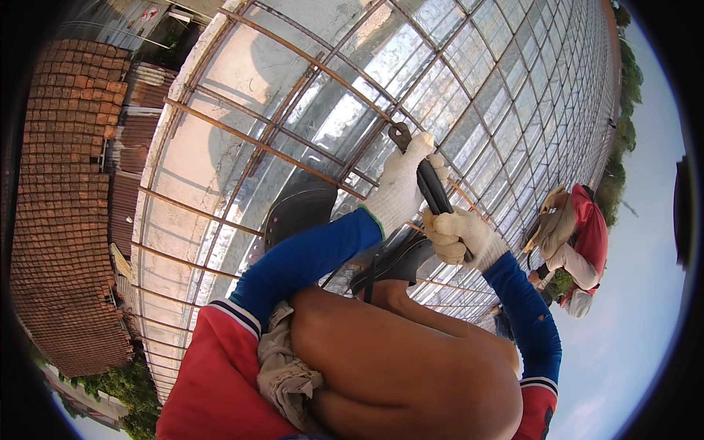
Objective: The person assembles a metal scaffolding structure by hand, using pliers to tighten wire ties at the joints. They repeatedly position rods, wrap wire, and twist the wire to secure the frame.
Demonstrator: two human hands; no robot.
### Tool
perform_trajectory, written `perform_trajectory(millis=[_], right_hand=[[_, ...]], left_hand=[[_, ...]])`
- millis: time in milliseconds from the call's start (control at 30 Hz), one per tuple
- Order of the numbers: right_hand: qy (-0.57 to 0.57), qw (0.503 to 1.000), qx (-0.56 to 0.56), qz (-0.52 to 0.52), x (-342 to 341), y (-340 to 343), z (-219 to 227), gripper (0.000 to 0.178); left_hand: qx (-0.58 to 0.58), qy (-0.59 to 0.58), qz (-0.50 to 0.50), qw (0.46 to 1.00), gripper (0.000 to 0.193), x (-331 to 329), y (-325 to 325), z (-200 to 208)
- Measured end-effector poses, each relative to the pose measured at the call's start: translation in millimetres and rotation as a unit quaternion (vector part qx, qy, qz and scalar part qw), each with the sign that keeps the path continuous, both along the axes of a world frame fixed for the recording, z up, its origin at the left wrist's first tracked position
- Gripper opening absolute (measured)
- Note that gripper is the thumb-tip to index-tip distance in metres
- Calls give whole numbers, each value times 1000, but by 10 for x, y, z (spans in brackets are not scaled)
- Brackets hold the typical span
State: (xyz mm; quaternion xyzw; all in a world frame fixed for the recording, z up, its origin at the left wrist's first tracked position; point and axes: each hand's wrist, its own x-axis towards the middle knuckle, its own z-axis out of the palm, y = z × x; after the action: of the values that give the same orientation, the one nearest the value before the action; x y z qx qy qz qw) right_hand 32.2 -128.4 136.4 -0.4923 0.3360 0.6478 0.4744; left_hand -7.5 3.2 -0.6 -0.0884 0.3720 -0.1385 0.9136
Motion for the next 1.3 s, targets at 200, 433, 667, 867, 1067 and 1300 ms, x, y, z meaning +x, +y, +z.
perform_trajectory(millis=[200, 433, 667, 867, 1067, 1300], right_hand=[[-361, 696, -264, 562, -233, 272, 20, 50], [-294, 821, -208, 442, -240, 370, 119, 38], [-196, 925, -156, 287, -110, 248, 50, 28], [78, 992, -10, -99, -173, 38, -79, 23], [-165, 959, -126, 191, -232, 49, -109, 26], [-474, 547, -363, 587, -807, 167, -227, 51]], left_hand=[[34, 50, 12, 998, 36, 43, 33, 5], [25, 60, 4, 998, 28, 13, 36, 51], [104, 90, -47, 989, 34, 83, -46, 61], [41, 65, -4, 997, 33, 17, -2, -1], [58, 50, 3, 997, 34, 43, -53, -87], [103, 69, -30, 992, 32, 99, -60, 5]])
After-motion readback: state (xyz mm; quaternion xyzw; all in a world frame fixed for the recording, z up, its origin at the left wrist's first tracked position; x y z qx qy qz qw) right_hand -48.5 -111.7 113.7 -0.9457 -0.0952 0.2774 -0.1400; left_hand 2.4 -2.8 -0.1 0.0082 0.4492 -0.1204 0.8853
